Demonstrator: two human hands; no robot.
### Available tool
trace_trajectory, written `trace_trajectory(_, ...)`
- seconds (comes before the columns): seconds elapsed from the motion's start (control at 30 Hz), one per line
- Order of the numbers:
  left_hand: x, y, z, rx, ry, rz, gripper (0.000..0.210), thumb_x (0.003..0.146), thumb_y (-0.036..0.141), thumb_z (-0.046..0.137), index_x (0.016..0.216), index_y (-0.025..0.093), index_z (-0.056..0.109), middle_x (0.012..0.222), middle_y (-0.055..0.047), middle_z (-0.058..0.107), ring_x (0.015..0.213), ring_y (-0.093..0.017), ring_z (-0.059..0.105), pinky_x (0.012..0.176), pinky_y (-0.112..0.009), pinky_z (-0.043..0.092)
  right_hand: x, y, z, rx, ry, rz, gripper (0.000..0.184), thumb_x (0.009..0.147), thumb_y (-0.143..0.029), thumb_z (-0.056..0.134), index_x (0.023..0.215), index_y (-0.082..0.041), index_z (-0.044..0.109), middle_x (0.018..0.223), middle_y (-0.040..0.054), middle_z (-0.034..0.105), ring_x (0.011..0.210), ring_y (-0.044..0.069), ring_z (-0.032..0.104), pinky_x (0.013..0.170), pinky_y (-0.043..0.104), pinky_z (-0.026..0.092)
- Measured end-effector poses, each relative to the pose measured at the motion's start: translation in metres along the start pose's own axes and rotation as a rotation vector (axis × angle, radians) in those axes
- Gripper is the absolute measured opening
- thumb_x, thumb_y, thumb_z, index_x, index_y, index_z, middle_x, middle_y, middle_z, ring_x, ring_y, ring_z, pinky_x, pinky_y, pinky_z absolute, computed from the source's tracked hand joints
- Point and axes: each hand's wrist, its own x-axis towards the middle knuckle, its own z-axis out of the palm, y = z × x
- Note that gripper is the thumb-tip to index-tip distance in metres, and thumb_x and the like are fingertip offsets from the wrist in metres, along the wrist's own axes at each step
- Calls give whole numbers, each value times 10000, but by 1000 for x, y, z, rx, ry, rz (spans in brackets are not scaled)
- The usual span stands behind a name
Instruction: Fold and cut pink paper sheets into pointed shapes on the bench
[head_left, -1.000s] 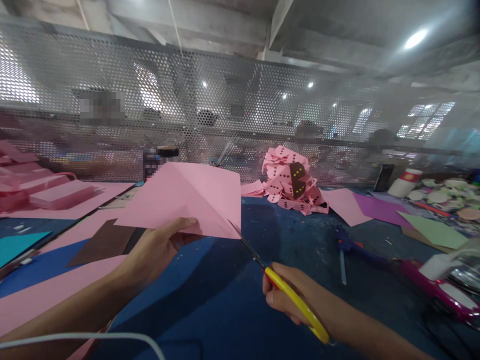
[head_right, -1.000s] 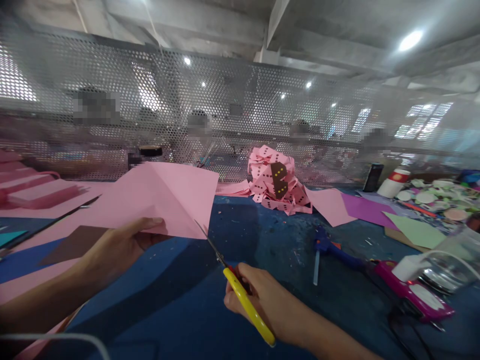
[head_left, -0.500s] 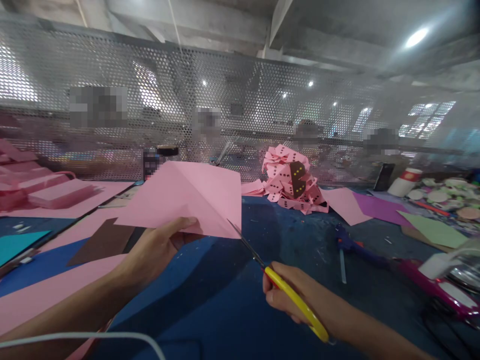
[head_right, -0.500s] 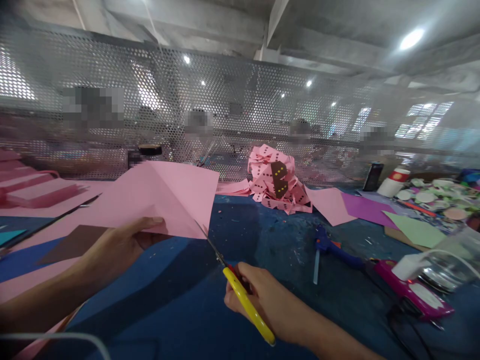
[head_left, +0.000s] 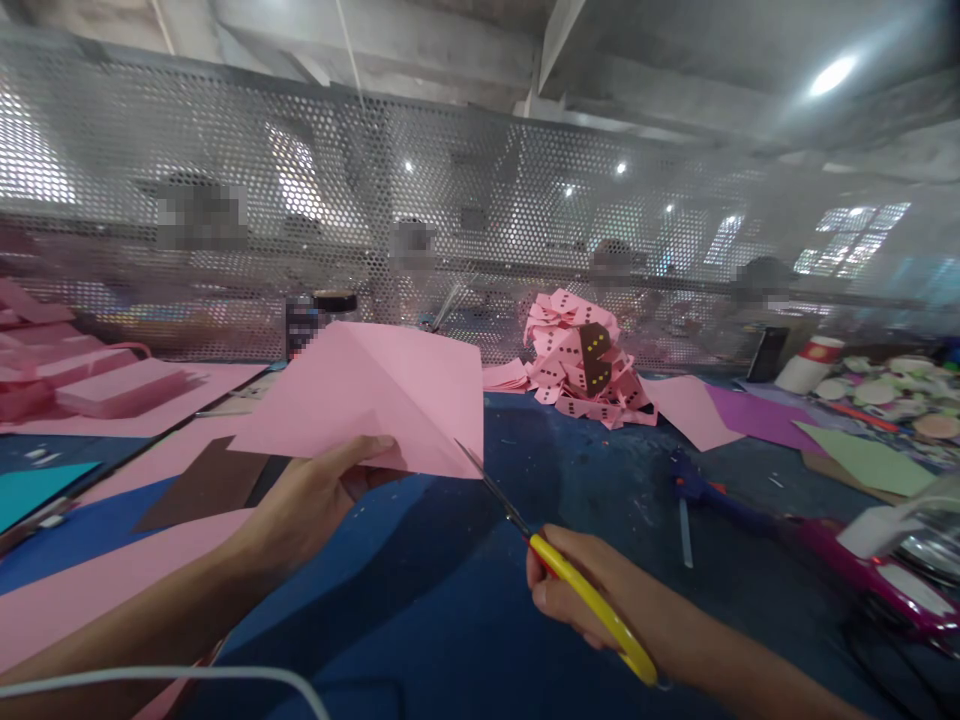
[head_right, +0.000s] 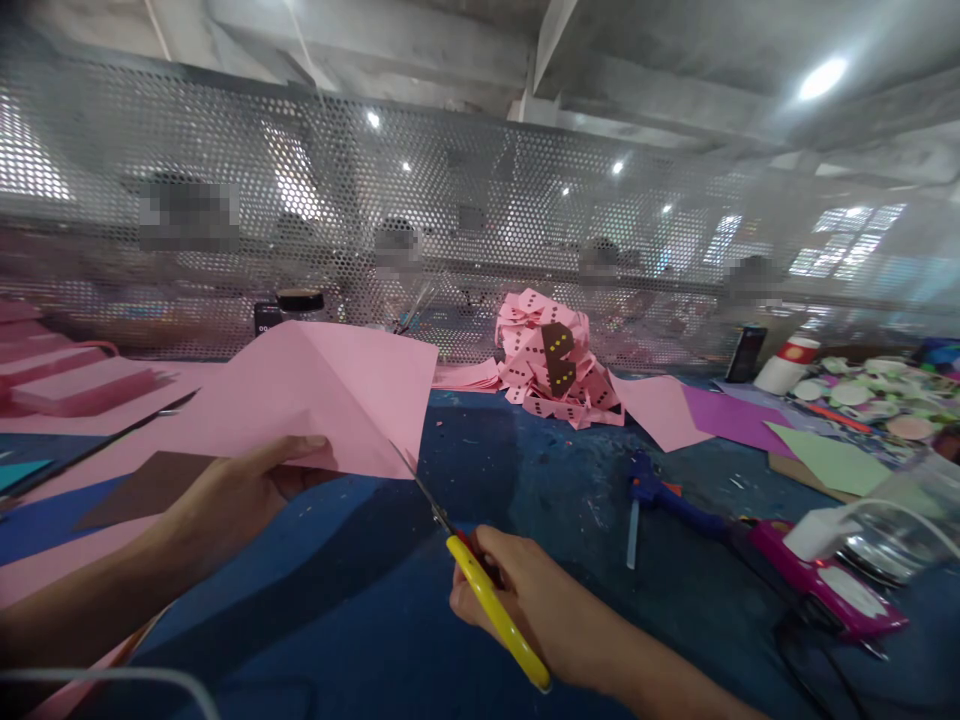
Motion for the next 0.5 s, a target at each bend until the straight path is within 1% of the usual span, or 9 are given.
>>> trace_trajectory(0.1,1,-2,-2,15,13,14,180,737,293,782,751,145,682,720,-59,708,678,-228,694,671,-337,589,-1,-1,-1,-9,1,-9,149,888,-308,593,842,-197,504,633,-56,386,523,69,301,484,198,249)
trace_trajectory(0.23,2,-4,-4,17,-35,-31,219,742,332,770,742,140,665,713,-77,705,648,-248,688,631,-367,586,-3,-4,-2,-25,-7,-10,153,880,-302,602,846,-193,500,643,-61,401,522,64,300,485,190,250)
trace_trajectory(0.37,4,-5,-4,12,15,25,204,708,293,795,742,137,668,697,-60,698,634,-226,688,627,-335,589,-3,-2,-2,-33,-7,-14,132,893,-288,580,853,-190,499,639,-63,396,517,63,303,479,188,246)
trace_trajectory(0.5,4,-5,-5,24,-20,-3,210,729,318,778,739,138,669,702,-72,703,622,-237,686,601,-349,583,1,1,0,-49,4,-19,133,888,-277,586,840,-190,497,621,-66,394,507,62,311,473,190,237)
